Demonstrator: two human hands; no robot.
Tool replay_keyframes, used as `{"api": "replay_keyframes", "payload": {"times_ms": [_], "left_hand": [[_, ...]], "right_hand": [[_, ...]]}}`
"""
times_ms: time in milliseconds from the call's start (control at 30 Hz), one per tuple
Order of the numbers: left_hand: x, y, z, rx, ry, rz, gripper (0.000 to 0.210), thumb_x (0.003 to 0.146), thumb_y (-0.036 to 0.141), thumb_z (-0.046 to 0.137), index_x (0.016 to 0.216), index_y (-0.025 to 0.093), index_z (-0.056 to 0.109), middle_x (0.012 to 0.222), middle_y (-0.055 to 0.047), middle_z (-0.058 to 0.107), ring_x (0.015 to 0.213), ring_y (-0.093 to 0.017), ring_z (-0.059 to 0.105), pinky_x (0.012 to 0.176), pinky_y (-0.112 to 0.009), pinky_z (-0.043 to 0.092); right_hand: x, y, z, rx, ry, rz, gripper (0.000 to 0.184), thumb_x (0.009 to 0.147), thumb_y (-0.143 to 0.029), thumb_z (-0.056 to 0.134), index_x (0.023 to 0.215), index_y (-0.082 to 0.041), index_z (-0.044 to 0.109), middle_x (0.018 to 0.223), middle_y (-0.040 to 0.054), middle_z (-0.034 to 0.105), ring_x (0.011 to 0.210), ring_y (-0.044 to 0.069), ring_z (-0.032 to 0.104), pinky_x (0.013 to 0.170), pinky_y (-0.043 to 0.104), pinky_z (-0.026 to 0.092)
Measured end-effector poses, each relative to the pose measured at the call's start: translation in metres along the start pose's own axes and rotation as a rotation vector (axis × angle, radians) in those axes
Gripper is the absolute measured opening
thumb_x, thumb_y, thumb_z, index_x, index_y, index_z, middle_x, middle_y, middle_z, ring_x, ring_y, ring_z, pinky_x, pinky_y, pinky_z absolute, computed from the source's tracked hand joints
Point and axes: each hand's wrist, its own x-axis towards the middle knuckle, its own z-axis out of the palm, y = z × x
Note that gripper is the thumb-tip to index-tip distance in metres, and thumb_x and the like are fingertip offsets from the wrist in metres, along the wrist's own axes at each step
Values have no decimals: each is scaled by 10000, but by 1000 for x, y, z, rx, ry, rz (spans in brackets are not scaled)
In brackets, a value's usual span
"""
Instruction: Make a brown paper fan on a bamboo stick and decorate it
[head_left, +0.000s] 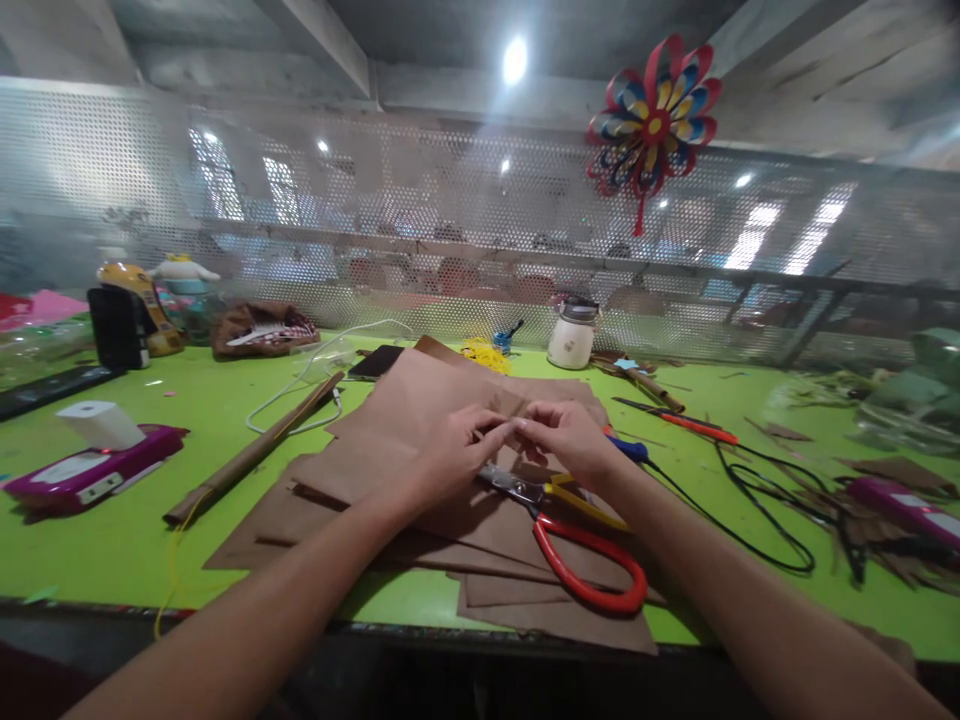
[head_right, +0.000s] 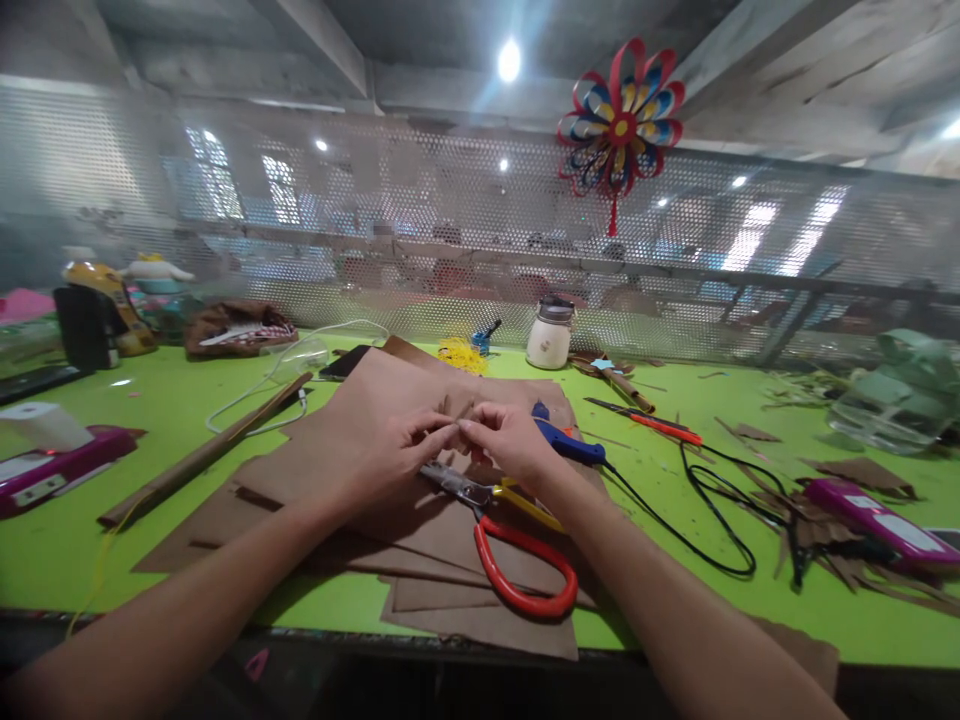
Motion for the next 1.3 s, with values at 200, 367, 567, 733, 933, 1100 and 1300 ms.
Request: {"api": "replay_keyframes", "payload": {"times_ms": [200,367,567,733,933,1100,1300], "left_hand": [[2,-10,1,15,-20,-104,212,757,339,584,686,140,591,606,-5,546,526,-97,464,519,-223,384],[2,-11,3,90,45,-91,178,743,294,596,664,134,594,578,6,538,506,-86,446,496,-209,360],[4,-14,2,169,85,-12,171,737,283,581,674,131,625,556,13,529,512,-91,444,497,-206,347],[2,-14,4,201,81,24,176,740,282,594,720,122,665,632,-14,593,570,-103,485,527,-206,371],[1,-17,5,165,53,-7,238,756,338,594,761,118,687,651,-32,611,555,-100,480,493,-201,361],[4,-20,3,41,79,-100,237,723,344,626,760,114,670,628,-29,598,518,-94,472,468,-202,359],[3,-20,4,49,75,-94,219,718,333,631,738,118,665,613,-21,578,526,-96,460,465,-209,349]], "right_hand": [[2,3,3,-51,-1,-20,356,723,-501,623,637,-161,564,574,-3,577,465,85,468,452,227,347],[0,2,3,-92,37,75,348,718,-484,627,585,-173,544,454,-29,515,389,85,428,404,226,308],[-2,0,4,-11,-27,109,342,706,-483,636,594,-168,564,493,-14,558,401,91,463,403,227,331],[-1,0,6,-14,-9,90,326,695,-463,649,599,-163,566,520,-16,566,404,85,467,398,218,334],[-2,0,10,19,76,102,332,685,-465,652,573,-169,553,495,-25,545,390,76,439,384,209,330],[-2,-1,10,76,62,153,351,663,-481,670,575,-163,553,510,-16,558,395,72,438,383,207,321],[-2,-1,10,96,48,122,364,625,-492,701,596,-159,555,531,-22,571,412,69,459,406,208,354]]}}
